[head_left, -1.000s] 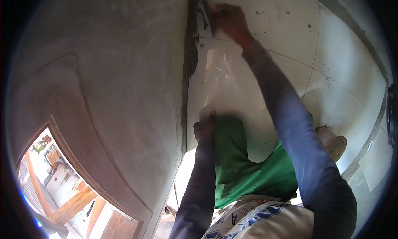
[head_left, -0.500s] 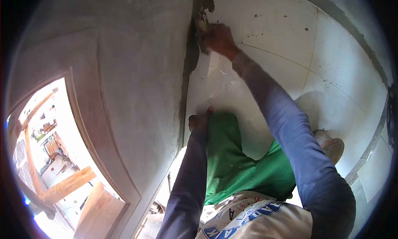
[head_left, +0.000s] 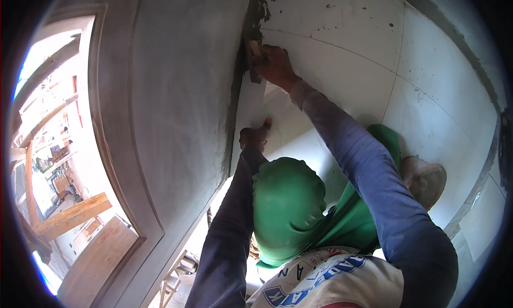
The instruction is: The person applies grout to the corner gap between wall tiles using a scraper and a small block, then wipes the excess material away from the tiles with a cloth.
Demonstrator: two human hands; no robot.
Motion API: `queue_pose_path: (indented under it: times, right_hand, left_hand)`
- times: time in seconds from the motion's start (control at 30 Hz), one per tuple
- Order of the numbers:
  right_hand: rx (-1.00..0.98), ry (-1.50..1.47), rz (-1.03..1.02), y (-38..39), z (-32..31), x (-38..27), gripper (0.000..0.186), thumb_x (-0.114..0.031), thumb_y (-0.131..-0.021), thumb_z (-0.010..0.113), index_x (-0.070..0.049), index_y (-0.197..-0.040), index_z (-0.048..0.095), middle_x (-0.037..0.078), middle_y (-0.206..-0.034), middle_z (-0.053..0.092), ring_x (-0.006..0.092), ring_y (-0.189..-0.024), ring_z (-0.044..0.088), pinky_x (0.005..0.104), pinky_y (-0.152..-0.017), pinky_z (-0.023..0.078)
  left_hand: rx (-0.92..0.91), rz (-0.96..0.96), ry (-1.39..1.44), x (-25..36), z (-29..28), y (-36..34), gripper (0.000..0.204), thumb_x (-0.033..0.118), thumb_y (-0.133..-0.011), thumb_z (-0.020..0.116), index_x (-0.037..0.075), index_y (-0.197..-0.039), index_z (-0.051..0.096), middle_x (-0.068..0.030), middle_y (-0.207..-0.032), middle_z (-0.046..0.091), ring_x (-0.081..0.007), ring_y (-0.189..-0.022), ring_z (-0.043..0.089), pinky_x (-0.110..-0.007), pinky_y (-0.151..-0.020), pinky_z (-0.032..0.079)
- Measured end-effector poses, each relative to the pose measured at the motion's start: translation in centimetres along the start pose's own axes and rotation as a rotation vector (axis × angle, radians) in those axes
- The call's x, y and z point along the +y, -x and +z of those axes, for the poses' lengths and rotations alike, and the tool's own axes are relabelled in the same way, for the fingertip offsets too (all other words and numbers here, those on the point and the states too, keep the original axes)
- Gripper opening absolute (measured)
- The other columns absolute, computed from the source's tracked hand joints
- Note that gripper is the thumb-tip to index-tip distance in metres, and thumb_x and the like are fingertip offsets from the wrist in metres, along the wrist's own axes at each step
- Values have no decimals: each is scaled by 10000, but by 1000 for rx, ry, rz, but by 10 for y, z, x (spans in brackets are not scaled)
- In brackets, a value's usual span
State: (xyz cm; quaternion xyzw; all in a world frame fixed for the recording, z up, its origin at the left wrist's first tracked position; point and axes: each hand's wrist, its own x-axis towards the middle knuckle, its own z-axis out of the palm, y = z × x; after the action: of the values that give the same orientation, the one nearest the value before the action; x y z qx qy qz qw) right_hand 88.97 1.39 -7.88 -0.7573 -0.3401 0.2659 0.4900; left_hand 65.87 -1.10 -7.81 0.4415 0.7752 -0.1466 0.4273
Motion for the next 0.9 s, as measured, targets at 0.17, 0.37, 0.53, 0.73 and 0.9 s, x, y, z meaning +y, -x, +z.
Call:
queue_pose_path:
  times: [0.17, 0.37, 0.53, 0.73, 0.9]
  right_hand:
    - [168, 82, -97, 28, 25, 5, 230, -198, -898, 734, -17, -1040, 758, 252, -888, 749, 464, -835, 745, 509, -754, 606]
    - [108, 15, 1, 117, 54, -14, 261, -251, -990, 651, -17, -1037, 756, 271, -984, 762, 497, -925, 735, 538, -870, 586]
    - [83, -30, 29, 84, 31, -20, 239, -219, -936, 752, -2, -1036, 763, 225, -864, 769, 367, -779, 779, 467, -750, 613]
    - [213, -79, -68, 52, 44, -22, 238, -246, -937, 758, -21, -1010, 780, 230, -911, 777, 383, -843, 782, 463, -790, 614]
    - [284, -43, -185, 126, 72, -18, 238, -259, -949, 751, -24, -962, 787, 188, -855, 785, 315, -749, 784, 455, -724, 611]
  left_hand:
    - [28, 23, -88, -6, 12, -5, 858, 629, -748, 956, -77, -1185, 741, -170, -1117, 802, -289, -999, 783, -420, -823, 637]
    - [143, 392, -305, -74, -4, 29, 746, 463, -854, 825, -70, -1355, 680, -273, -1287, 749, -407, -1145, 762, -491, -1026, 593]
    - [236, 516, -33, -164, -9, 57, 626, 267, -921, 801, 60, -1486, 631, -217, -1297, 766, -320, -1023, 808, -436, -936, 634]
    - [321, 877, -160, -191, 36, 73, 580, 264, -1030, 616, 119, -1588, 553, -178, -1693, 459, -374, -1373, 646, -457, -1038, 604]
    - [334, 1030, -188, -202, 35, 58, 609, 281, -1042, 581, 62, -1606, 514, -161, -1734, 409, -387, -1572, 420, -498, -1230, 408]
